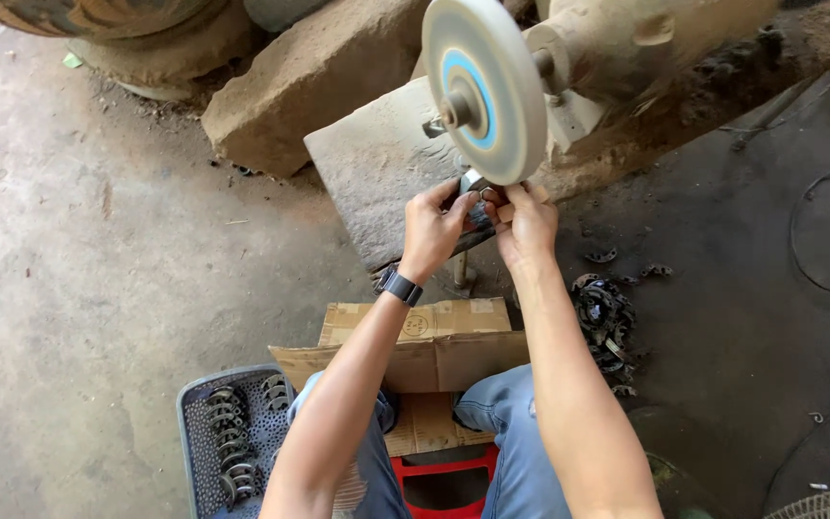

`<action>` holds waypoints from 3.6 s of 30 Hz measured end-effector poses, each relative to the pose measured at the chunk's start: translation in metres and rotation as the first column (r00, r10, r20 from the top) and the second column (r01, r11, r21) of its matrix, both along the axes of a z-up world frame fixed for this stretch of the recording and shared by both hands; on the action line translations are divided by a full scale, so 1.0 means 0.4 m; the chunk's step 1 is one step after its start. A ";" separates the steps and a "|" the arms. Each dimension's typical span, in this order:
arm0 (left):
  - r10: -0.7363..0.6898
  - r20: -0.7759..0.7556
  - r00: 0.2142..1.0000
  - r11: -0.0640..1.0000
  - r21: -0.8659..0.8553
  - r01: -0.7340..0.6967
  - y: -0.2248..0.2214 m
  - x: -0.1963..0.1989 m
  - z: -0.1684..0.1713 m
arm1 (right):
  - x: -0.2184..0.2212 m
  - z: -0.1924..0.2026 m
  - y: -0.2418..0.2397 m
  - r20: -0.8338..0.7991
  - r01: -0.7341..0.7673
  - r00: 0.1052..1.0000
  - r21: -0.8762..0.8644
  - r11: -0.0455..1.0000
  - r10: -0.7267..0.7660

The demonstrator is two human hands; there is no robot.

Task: Grinding and smoothing small metal components using a bench grinder in a workshop.

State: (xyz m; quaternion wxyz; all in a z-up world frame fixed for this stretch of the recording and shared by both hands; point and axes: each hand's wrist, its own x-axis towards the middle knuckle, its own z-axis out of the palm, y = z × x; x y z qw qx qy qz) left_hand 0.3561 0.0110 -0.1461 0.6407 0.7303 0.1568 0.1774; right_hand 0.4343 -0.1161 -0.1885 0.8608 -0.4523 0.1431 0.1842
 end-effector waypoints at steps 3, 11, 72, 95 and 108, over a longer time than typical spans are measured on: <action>0.012 -0.002 1.000 1.000 -0.028 -0.012 0.014 -0.016 -0.005 | -0.017 0.038 0.027 0.000 -0.007 1.000 -0.011 1.000 0.007; 0.065 -0.001 0.998 0.984 0.163 -0.064 0.071 -0.084 -0.011 | -0.036 0.020 0.064 0.007 -0.140 0.990 0.002 0.990 0.140; 0.023 0.137 0.990 0.927 0.367 -0.073 0.070 -0.106 -0.001 | -0.048 0.053 0.011 0.008 -0.262 0.965 0.025 0.965 0.261; -0.185 -0.045 0.982 0.943 -0.291 0.164 0.002 0.001 -0.015 | -0.061 0.086 -0.072 0.068 -0.007 0.997 -0.187 0.982 0.021; -0.076 -0.019 0.997 0.922 -0.383 0.062 0.012 -0.074 -0.081 | -0.051 0.054 0.033 0.160 0.005 0.986 -0.263 0.965 0.038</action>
